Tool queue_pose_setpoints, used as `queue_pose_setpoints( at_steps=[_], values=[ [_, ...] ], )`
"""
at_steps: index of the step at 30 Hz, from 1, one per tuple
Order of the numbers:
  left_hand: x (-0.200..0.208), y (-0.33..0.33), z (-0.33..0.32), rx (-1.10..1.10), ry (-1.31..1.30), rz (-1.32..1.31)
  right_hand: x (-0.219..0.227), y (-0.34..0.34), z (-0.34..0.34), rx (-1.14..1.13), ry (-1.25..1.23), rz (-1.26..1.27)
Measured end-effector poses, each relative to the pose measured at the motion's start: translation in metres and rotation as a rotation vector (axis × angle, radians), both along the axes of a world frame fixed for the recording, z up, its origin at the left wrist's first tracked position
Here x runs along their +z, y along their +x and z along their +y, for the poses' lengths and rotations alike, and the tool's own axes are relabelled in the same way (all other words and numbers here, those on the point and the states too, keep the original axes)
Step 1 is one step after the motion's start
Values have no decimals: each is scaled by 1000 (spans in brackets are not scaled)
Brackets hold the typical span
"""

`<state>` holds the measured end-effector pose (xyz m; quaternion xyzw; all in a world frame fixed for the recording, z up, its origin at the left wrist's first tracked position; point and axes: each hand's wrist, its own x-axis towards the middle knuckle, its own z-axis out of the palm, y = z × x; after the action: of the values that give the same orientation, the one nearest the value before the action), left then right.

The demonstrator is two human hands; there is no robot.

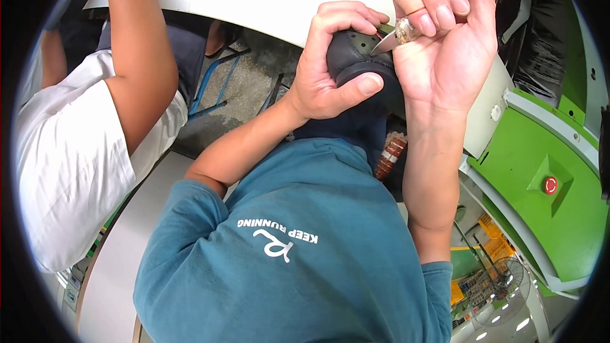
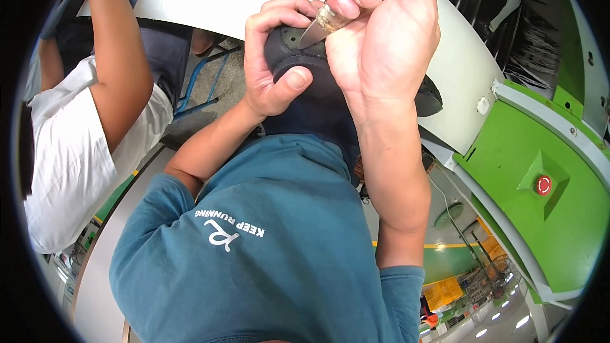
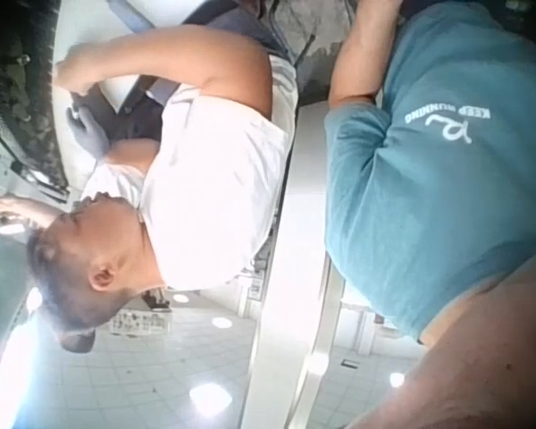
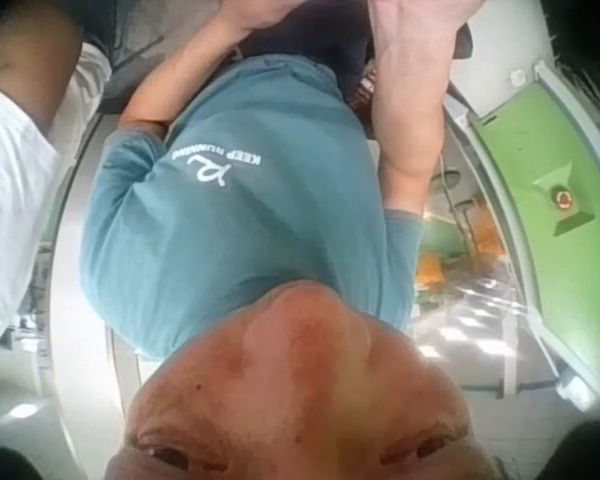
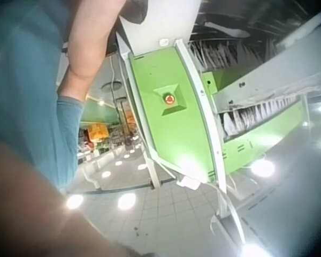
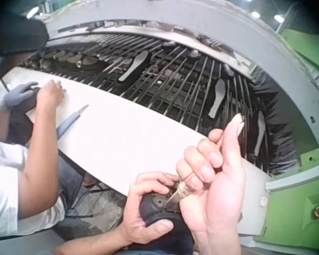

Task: Attaching and gluing shoe soles to uppers on a production line.

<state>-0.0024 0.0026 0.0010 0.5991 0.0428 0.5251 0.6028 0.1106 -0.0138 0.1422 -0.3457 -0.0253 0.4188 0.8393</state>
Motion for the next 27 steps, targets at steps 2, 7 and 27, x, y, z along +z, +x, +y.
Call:
queue_pose_setpoints(
  at_steps=[2, 7, 27],
  values=[
    [0, -1, -1, -3, -7, -6, -1, 0, 0, 38, -7, -6],
    [1, -2, -1, 1, 6, -5, -4, 0, -2, 55, -23, -12],
    [2, -3, -1, 12, 16, 25, -10, 7, -10, 103, -40, 5]
  ],
)
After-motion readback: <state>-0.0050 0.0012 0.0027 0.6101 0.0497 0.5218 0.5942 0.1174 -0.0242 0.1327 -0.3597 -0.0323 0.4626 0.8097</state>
